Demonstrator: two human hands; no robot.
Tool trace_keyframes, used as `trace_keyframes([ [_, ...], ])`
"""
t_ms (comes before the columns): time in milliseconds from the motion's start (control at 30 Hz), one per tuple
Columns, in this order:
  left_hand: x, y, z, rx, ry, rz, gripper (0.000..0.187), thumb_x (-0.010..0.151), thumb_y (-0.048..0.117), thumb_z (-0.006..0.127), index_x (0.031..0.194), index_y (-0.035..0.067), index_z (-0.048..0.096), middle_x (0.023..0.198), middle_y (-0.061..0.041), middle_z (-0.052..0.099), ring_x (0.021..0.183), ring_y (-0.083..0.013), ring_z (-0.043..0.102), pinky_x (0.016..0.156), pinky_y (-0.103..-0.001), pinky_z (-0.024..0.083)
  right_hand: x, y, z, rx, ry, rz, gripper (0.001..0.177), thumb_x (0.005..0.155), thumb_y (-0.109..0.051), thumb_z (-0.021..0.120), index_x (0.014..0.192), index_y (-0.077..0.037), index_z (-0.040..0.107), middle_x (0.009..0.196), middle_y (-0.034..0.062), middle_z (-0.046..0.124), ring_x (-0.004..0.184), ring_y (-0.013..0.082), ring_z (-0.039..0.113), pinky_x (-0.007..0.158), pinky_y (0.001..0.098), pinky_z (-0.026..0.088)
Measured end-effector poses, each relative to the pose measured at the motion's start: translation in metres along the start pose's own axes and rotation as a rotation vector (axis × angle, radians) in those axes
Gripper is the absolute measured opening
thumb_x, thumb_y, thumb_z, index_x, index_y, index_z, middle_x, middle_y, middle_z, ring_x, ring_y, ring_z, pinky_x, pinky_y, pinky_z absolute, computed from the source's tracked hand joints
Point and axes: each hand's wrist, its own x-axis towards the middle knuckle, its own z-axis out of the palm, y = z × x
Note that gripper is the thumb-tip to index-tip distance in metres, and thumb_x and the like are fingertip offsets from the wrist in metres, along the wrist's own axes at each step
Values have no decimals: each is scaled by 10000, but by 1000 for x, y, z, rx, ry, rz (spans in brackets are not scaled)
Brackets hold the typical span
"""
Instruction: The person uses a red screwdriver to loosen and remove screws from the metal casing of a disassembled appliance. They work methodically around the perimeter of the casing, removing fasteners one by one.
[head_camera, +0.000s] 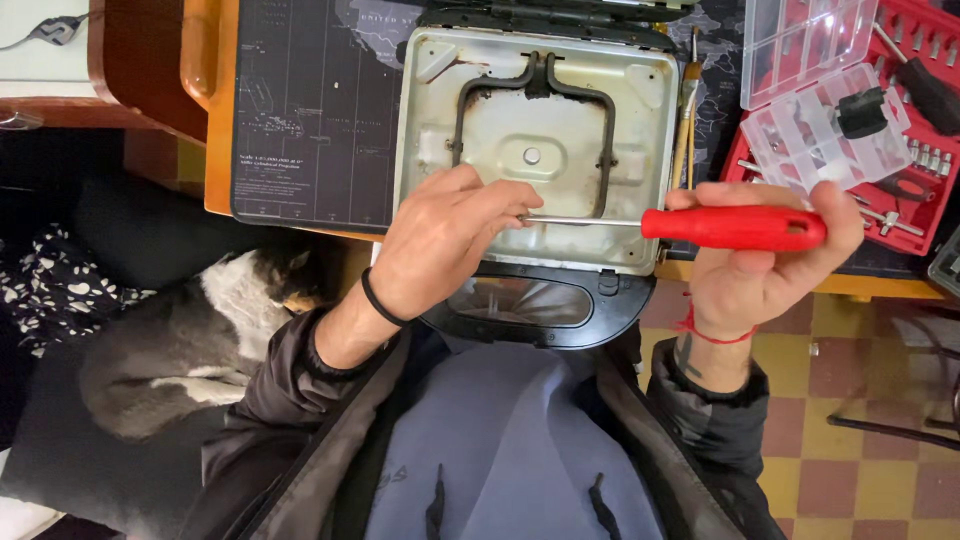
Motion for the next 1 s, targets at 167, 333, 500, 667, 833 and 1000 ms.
trace_keyframes([
  [167, -2, 0, 5, 56, -14, -31, 209, 1136, 54, 675, 1322, 150, 670, 959, 41, 740, 842, -234, 534, 734, -410, 505, 12, -25, 16, -22, -85, 73, 528, 1188, -181, 589, 1644, -278, 340, 1329, 376, 618, 898, 550, 723, 883, 670, 689],
  [333, -4, -2, 8, 68, -54, -43, 283, 1120, 113, 671, 1397, 145, 626, 1124, 103, 838, 910, -266, 564, 837, -448, 527, 16, -26, 27, -24, -76, 95, 591, 1124, -222, 649, 1599, -240, 299, 1211, 366, 592, 886, 450, 645, 981, 674, 700],
  [500, -4, -4, 11, 84, -116, -88, 258, 1112, 150, 694, 1361, 215, 699, 1024, 45, 754, 970, -227, 603, 831, -405, 456, 12, -17, 20, -58, -7, 77, 686, 1130, -262, 672, 1699, -185, 299, 1180, 361, 626, 848, 465, 678, 878, 663, 728],
  [667, -5, -9, 14, 70, -152, -112, 307, 1053, 180, 778, 1350, 245, 725, 994, 53, 708, 1022, -208, 612, 885, -406, 407, 13, -15, 18, -62, -26, 69, 679, 1134, -262, 658, 1704, -191, 295, 1172, 360, 620, 845, 471, 679, 869, 657, 722],
  [833, -8, -16, 7, 51, -130, -98, 445, 1026, 166, 859, 1442, 187, 703, 1139, -39, 764, 1082, -277, 645, 917, -420, 443, 13, -14, 16, -45, -62, 76, 679, 1144, -218, 646, 1729, -212, 301, 1192, 362, 607, 929, 461, 660, 912, 679, 727],
  [1000, -7, -19, -4, 87, -64, -117, 254, 1084, 116, 771, 1331, 152, 721, 1203, 8, 801, 981, -274, 592, 879, -418, 454, 15, -12, 19, -34, -179, 63, 664, 1131, -190, 616, 1707, -219, 287, 1179, 399, 627, 822, 516, 707, 841, 635, 689],
])
